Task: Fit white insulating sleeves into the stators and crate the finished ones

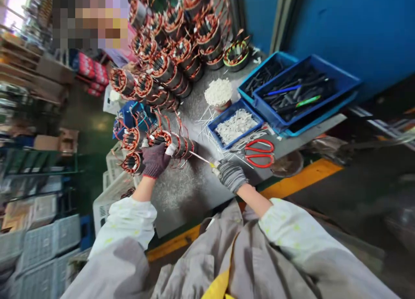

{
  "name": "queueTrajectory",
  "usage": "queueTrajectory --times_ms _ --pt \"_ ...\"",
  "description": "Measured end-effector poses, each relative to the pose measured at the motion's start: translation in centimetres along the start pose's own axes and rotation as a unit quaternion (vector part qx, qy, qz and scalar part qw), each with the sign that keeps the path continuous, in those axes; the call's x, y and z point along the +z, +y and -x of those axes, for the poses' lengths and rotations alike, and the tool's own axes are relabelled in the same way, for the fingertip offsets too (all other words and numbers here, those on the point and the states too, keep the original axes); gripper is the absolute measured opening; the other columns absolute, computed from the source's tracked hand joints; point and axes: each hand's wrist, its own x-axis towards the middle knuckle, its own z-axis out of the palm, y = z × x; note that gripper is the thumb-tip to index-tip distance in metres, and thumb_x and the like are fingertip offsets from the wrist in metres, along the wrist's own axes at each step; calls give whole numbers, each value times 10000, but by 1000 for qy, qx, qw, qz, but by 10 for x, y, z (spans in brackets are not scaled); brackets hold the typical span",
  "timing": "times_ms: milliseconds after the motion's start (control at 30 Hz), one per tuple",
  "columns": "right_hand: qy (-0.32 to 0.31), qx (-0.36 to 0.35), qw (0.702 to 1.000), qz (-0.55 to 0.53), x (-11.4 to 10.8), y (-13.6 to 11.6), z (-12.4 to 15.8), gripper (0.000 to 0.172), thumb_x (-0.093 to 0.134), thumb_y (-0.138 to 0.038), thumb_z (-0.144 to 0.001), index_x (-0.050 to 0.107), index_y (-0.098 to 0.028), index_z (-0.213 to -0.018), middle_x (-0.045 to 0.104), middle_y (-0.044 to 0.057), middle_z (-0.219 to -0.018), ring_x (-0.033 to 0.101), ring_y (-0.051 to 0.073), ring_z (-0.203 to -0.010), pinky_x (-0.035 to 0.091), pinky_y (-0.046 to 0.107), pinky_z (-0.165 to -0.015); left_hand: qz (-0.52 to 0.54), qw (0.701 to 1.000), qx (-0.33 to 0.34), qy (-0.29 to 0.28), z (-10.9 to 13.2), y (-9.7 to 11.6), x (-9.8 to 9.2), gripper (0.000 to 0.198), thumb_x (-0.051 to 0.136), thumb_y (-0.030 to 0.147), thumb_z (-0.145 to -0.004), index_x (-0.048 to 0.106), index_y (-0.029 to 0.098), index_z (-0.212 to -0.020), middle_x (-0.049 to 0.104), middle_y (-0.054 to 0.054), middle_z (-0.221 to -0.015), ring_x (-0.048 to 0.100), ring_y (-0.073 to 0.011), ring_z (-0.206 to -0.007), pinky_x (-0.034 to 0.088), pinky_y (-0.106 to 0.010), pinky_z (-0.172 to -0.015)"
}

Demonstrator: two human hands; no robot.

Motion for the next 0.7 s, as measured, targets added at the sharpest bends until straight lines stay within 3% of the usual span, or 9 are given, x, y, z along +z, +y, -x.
queueTrajectory --times_ms 100,233,533,600,700 --pt "11 11 999 38 0 5 5 570 273 -441 -1078 396 -238 -1596 679 180 -1298 695 269 -1014 482 340 -804 21 999 -3 30 2 2 5 513 332 553 -980 690 227 -812 779 -92 -896 683 -318 -1132 197 -519 -1240" --pt "19 -25 997 77 -7 5 4 551 266 -404 -1084 365 -269 -1609 668 179 -1277 673 275 -1017 464 348 -786 54 997 -8 55 2 4 7 483 375 553 -969 690 229 -801 781 -98 -921 643 -326 -1225 190 -525 -1247" --pt "25 -71 993 90 -3 2 -11 540 297 -261 -1066 399 -190 -1592 674 208 -1228 650 310 -1064 479 407 -853 91 994 -21 57 3 7 7 502 383 575 -973 691 224 -788 778 -94 -879 653 -324 -1203 183 -534 -1255" --pt "28 -60 996 58 -1 2 -11 529 320 -251 -1062 428 -183 -1575 673 214 -1235 644 317 -1089 490 429 -887 88 994 -19 57 3 7 7 513 359 550 -988 685 217 -773 772 -102 -863 670 -321 -1164 185 -539 -1257" --pt "32 -2 992 -122 3 -3 -12 468 433 -325 -1057 534 -170 -1487 654 190 -1286 636 300 -1126 509 457 -966 88 994 -22 66 0 8 9 522 326 521 -1003 686 213 -785 773 -112 -869 668 -320 -1170 194 -556 -1254"
